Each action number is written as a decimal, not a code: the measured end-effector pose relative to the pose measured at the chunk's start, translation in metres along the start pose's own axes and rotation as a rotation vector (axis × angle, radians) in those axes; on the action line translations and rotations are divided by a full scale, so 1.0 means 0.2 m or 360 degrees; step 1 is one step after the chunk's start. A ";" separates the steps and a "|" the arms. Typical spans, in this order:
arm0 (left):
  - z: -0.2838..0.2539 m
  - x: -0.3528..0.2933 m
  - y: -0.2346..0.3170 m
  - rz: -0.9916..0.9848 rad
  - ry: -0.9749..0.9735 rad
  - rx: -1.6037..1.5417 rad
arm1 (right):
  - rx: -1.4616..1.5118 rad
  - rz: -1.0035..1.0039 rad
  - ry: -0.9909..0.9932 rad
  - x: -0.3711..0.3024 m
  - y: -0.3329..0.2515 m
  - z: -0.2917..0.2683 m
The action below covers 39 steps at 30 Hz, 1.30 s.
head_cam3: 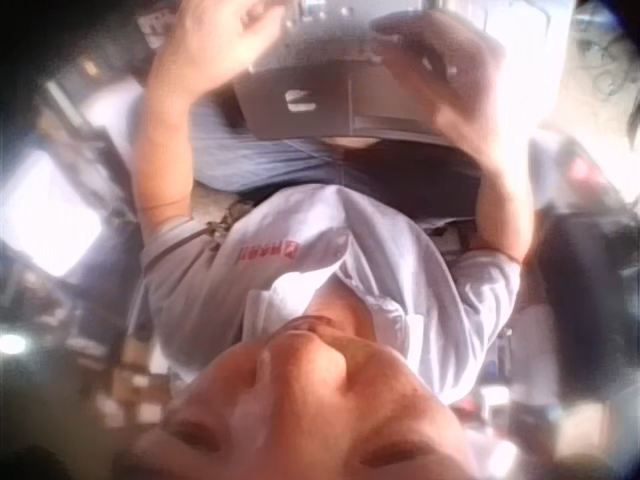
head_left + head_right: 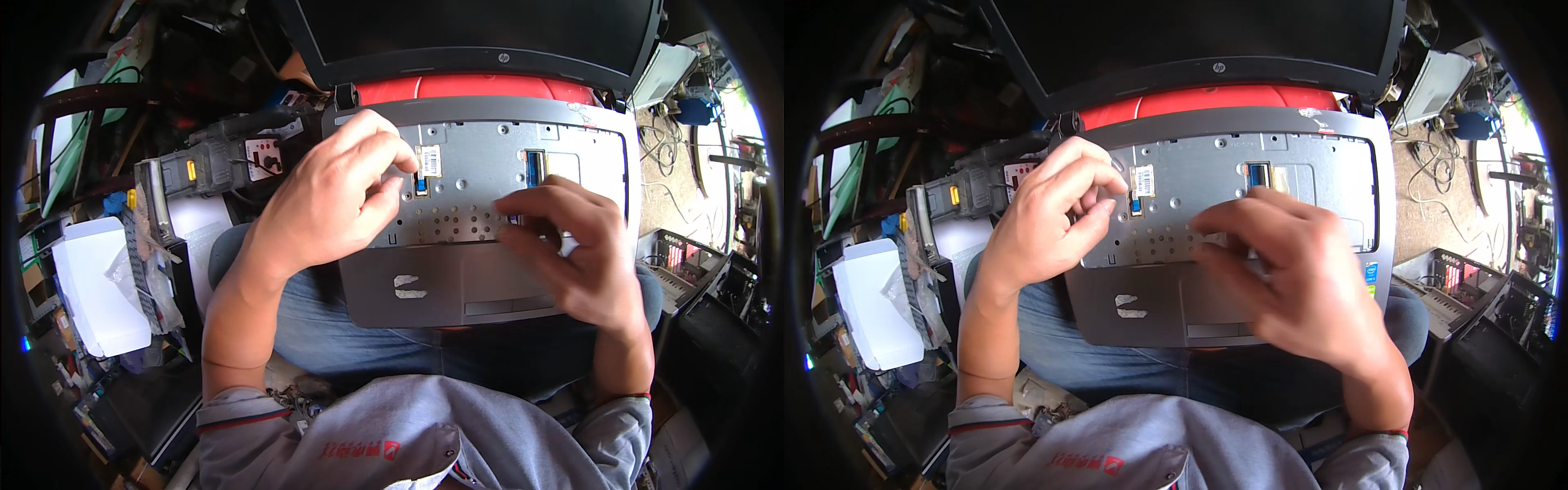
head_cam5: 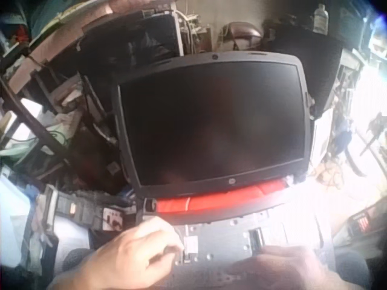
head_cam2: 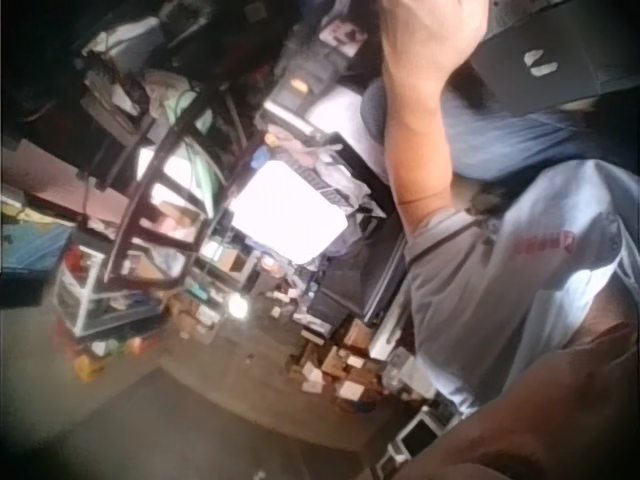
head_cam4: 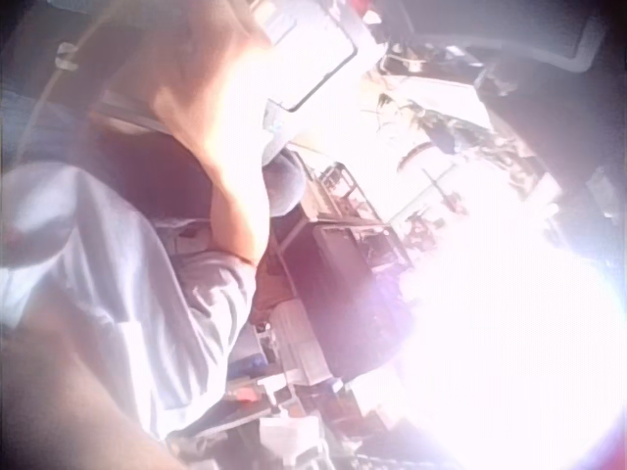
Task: The person works on the underside of a laptop, using tweezers to manipulate a small component and a power drill to remove screws. The person is seated on the floor in a cluttered room.
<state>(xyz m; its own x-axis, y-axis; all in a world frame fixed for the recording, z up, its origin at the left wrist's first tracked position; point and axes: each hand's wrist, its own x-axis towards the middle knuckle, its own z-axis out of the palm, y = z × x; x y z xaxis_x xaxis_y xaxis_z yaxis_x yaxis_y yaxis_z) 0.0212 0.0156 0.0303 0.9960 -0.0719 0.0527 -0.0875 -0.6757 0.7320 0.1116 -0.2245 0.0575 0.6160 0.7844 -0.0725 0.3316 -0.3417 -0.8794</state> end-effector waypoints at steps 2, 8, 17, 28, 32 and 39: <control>-0.01 0.01 -0.02 -0.0005 0.0001 -0.0010 | -0.0142 -0.0109 -0.0127 0.07 -0.01 0.06; 0.02 -0.01 -0.04 0.0003 0.0043 -0.0057 | -0.0230 -0.0070 -0.0117 0.19 0.01 0.22; 0.03 -0.02 -0.05 0.0042 0.0082 -0.0078 | -0.0351 -0.0024 -0.0149 0.20 0.02 0.23; 0.03 -0.03 -0.03 0.0021 0.0063 -0.0006 | -0.0509 -0.0460 -0.0263 0.12 0.06 0.19; 0.04 -0.03 -0.01 0.0013 0.0064 0.0031 | -0.0527 -0.0445 -0.0238 0.06 0.05 0.18; 0.04 -0.02 0.02 0.0035 0.0045 0.0133 | -0.0451 -0.0598 -0.0098 0.01 0.09 0.20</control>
<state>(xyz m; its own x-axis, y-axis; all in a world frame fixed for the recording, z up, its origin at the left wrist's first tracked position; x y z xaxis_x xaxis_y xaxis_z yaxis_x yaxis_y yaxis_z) 0.0167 0.0076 0.0281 0.9938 -0.0673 0.0884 -0.1094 -0.7333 0.6711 0.0899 -0.2076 0.0232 0.3753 0.9070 0.1908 0.7108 -0.1495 -0.6874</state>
